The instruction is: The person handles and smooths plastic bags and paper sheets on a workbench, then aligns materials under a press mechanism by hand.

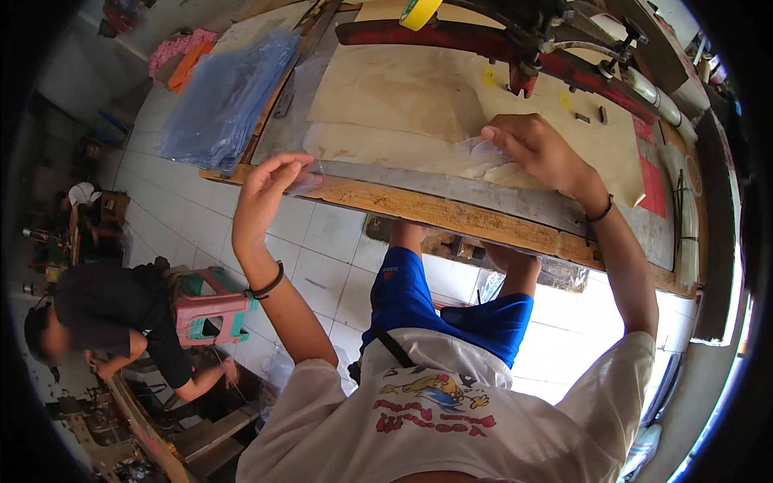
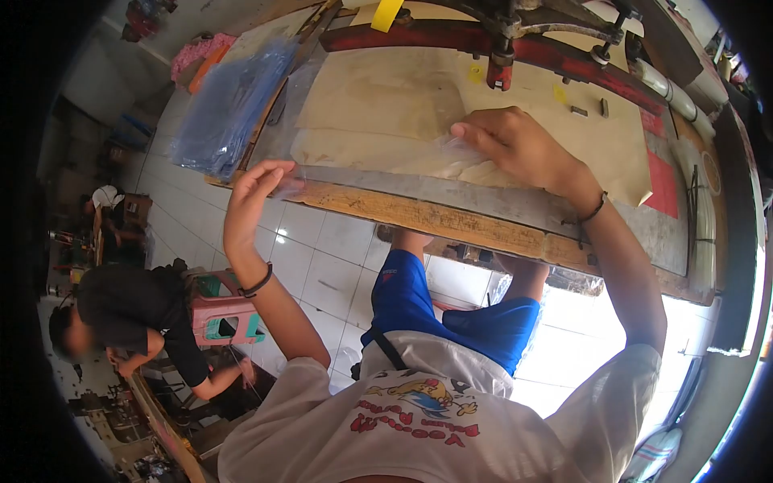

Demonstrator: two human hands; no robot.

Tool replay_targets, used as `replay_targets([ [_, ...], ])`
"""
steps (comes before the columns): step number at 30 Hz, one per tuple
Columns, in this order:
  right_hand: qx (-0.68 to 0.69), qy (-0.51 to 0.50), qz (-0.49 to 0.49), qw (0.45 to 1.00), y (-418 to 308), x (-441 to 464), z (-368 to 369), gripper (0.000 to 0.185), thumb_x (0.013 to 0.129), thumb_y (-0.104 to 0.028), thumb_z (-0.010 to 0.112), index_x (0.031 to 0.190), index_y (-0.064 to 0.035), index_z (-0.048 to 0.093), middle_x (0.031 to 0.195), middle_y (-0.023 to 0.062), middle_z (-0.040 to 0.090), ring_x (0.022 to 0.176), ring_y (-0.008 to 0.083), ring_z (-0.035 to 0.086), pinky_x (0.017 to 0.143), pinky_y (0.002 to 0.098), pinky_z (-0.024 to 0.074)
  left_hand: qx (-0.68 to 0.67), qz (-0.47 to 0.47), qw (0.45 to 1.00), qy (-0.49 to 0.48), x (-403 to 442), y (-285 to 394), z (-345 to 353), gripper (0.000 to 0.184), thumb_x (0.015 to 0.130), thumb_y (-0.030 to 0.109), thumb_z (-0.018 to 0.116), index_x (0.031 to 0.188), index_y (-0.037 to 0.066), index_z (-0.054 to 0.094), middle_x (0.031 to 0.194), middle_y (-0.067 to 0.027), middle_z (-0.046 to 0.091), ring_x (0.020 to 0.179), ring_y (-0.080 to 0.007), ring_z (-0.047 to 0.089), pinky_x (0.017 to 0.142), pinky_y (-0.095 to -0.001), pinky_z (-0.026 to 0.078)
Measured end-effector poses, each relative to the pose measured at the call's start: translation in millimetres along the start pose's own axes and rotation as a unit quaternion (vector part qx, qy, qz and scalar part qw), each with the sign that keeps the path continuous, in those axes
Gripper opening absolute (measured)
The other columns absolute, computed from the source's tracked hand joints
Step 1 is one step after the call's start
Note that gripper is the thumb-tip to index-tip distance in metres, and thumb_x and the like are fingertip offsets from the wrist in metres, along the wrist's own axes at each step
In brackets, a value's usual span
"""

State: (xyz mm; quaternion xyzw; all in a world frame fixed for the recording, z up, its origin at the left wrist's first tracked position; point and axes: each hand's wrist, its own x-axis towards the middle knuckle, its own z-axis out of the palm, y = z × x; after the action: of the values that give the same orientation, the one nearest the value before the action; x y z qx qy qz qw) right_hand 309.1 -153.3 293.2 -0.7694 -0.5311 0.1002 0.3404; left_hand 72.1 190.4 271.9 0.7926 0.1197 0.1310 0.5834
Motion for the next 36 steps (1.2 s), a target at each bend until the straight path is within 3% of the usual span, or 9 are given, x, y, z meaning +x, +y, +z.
replay_targets([
  [2,0.017,0.008,0.034,0.999,-8,1,0,0.033,0.105,-0.028,0.055,0.109,0.0008,0.07,0.085,0.0184,0.07,0.081,0.0333,0.068,0.076,0.0399,0.052,0.008,0.012,0.998,0.064,3,-2,12,0.022,0.102,0.013,0.06,0.116,-0.002,0.07,0.109,-0.0092,0.072,0.105,-0.0196,0.07,0.099,-0.0317,0.048],
  [5,0.037,0.025,0.017,0.999,-1,1,5,0.032,0.105,-0.028,0.056,0.109,0.0007,0.07,0.085,0.0171,0.07,0.077,0.0295,0.068,0.075,0.0379,0.0523,-0.043,0.002,0.996,0.075,-3,-9,14,0.02,0.102,0.012,0.062,0.115,0.001,0.071,0.108,-0.0095,0.073,0.106,-0.0193,0.069,0.097,-0.0306,0.05],
  [8,0.046,0.021,0.031,0.998,2,2,5,0.03,0.104,-0.027,0.058,0.11,0.0001,0.07,0.084,0.0155,0.07,0.076,0.0252,0.067,0.074,0.0363,0.0524,-0.012,0.053,0.997,0.062,-9,-12,12,0.019,0.101,0.012,0.063,0.114,0.0,0.071,0.108,-0.0101,0.073,0.108,-0.0186,0.069,0.096,-0.0298,0.05],
  [11,0.047,0.022,0.039,0.998,3,4,5,0.026,0.104,-0.022,0.06,0.111,0.0006,0.07,0.094,0.0099,0.073,0.079,0.0153,0.064,0.077,0.0302,0.0521,-0.012,0.108,0.991,0.073,-8,-17,9,0.015,0.099,0.01,0.066,0.109,0.0,0.073,0.112,-0.0089,0.072,0.105,-0.0177,0.068,0.093,-0.0285,0.051],
  [14,0.089,0.067,0.05,0.993,0,3,8,0.015,0.098,-0.01,0.066,0.109,-0.0013,0.069,0.093,0.0111,0.071,0.079,0.0198,0.067,0.074,0.032,0.0529,0.04,0.134,0.984,0.108,-8,-16,11,0.012,0.096,0.007,0.069,0.104,0.004,0.077,0.108,-0.006,0.07,0.096,-0.0172,0.066,0.089,-0.0287,0.051],
  [17,0.073,0.111,-0.052,0.99,10,3,12,0.013,0.092,0.001,0.069,0.105,-0.0017,0.07,0.099,0.0095,0.068,0.083,0.0211,0.068,0.075,0.0323,0.0543,0.207,0.161,0.953,0.154,-13,1,16,0.013,0.092,0.004,0.072,0.102,0.008,0.079,0.101,-0.0052,0.067,0.085,-0.0188,0.063,0.081,-0.0296,0.051],
  [20,-0.009,0.094,-0.091,0.991,5,0,8,0.016,0.087,0.007,0.069,0.101,-0.0021,0.071,0.1,0.0104,0.066,0.086,0.0249,0.069,0.076,0.033,0.0558,0.361,0.177,0.898,0.176,-17,13,19,0.019,0.089,0.003,0.072,0.105,0.009,0.079,0.091,-0.007,0.064,0.081,-0.021,0.061,0.074,-0.0308,0.05],
  [26,-0.036,0.085,-0.074,0.993,-5,-5,5,0.014,0.087,0.004,0.069,0.099,-0.0021,0.072,0.1,0.0097,0.067,0.087,0.0276,0.07,0.078,0.0359,0.0566,0.342,0.149,0.917,0.141,-29,36,24,0.018,0.089,0.004,0.072,0.106,0.007,0.078,0.087,-0.008,0.068,0.079,-0.0217,0.065,0.072,-0.0328,0.051],
  [36,-0.08,0.052,-0.109,0.989,-2,-10,-5,0.015,0.091,-0.004,0.067,0.104,-0.002,0.073,0.103,0.0112,0.071,0.094,0.0317,0.069,0.085,0.0399,0.056,0.354,0.131,0.912,0.162,-44,33,23,0.02,0.089,0.006,0.074,0.109,0.001,0.075,0.109,-0.0118,0.076,0.098,-0.0247,0.074,0.085,-0.0322,0.056],
])
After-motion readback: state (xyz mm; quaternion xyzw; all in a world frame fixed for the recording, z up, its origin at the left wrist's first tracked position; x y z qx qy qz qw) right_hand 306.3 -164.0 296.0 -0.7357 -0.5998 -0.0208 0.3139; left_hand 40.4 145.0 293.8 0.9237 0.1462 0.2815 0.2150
